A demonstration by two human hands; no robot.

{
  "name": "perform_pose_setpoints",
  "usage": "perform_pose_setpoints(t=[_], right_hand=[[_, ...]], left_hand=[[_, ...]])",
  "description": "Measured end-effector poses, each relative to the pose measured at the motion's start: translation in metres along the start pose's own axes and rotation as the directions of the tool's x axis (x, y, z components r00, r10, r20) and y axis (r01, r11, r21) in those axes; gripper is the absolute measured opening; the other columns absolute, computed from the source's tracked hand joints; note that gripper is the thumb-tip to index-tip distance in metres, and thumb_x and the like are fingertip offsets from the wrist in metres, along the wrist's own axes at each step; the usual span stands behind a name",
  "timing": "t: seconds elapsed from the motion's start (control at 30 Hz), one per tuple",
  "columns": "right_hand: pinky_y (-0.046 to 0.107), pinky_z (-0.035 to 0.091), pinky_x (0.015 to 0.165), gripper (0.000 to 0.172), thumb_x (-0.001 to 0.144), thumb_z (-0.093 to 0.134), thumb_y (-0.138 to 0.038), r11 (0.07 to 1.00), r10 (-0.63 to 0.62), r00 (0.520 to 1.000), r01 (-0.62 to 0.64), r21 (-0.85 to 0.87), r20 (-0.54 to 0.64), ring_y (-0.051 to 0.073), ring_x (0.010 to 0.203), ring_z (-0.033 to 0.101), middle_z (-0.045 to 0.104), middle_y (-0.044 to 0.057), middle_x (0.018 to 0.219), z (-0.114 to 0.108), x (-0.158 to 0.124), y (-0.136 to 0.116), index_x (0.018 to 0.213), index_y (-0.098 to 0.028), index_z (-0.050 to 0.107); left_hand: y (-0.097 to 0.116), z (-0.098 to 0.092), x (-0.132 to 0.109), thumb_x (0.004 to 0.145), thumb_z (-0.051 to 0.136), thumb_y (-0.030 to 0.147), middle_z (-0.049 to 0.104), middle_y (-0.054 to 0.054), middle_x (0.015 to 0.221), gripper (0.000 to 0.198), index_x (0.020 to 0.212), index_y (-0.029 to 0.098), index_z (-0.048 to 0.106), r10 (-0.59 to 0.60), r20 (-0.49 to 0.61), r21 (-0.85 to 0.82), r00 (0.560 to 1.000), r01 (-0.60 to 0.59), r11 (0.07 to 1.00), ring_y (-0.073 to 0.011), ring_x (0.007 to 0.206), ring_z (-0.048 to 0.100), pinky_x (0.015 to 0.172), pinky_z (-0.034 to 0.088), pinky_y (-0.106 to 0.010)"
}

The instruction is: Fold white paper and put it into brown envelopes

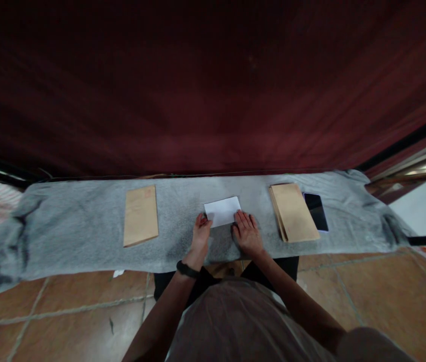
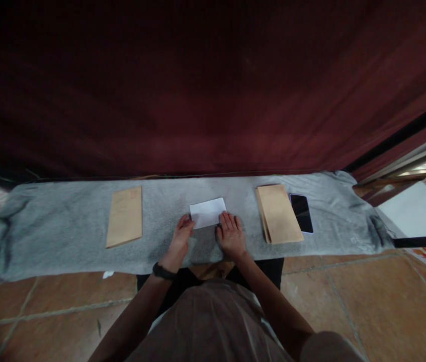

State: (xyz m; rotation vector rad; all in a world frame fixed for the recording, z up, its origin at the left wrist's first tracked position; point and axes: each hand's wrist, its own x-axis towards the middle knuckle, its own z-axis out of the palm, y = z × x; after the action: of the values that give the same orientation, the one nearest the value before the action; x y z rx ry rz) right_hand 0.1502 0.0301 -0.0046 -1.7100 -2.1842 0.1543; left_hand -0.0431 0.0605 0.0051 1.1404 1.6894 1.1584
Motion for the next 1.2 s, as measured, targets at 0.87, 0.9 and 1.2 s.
perform_pose_setpoints(t=[0.87, 0.9, 1.2], right_hand=[[0.035, 0.060, 0.070, 0.045, 0.065, 0.081, -0.061, -0.214, 0.447, 0.756, -0.428, 0.878, 0.477, 0.020, 0.071, 0.069, 0.074, 0.003, 0.079, -0.021, 0.014, -0.027, 0.081, -0.020, 0.070], [0.035, 0.060, 0.068, 0.045, 0.065, 0.081, -0.062, -0.196, 0.417, 0.752, -0.473, 0.859, 0.510, 0.020, 0.069, 0.069, 0.074, 0.004, 0.078, -0.019, 0.010, -0.025, 0.080, -0.020, 0.070], [0.044, 0.054, 0.101, 0.040, 0.102, 0.042, -0.039, 0.751, 0.111, 0.983, -0.180, 0.635, 0.147, 0.025, 0.114, 0.067, 0.072, 0.010, 0.125, -0.029, -0.021, -0.005, 0.124, -0.022, 0.070]], left_hand=[[0.031, 0.013, -0.023, 0.068, 0.079, 0.024, 0.074, -0.001, 0.085, 0.057, 0.123, 0.018, 0.065, -0.231, 0.293, -0.410, 0.928, 0.340, 0.846, -0.0153, 0.072, 0.067, 0.063, 0.049, -0.024], [0.028, 0.010, -0.018, 0.069, 0.076, 0.021, 0.074, -0.001, 0.084, 0.059, 0.126, 0.018, 0.063, -0.194, 0.292, -0.360, 0.936, 0.295, 0.885, -0.0158, 0.072, 0.067, 0.064, 0.050, -0.025], [0.019, -0.011, 0.006, 0.081, 0.052, 0.007, 0.076, -0.005, 0.102, 0.061, 0.140, 0.019, 0.056, 0.047, 0.313, 0.233, 0.949, -0.125, 0.964, -0.0202, 0.083, 0.070, 0.084, 0.055, -0.034]])
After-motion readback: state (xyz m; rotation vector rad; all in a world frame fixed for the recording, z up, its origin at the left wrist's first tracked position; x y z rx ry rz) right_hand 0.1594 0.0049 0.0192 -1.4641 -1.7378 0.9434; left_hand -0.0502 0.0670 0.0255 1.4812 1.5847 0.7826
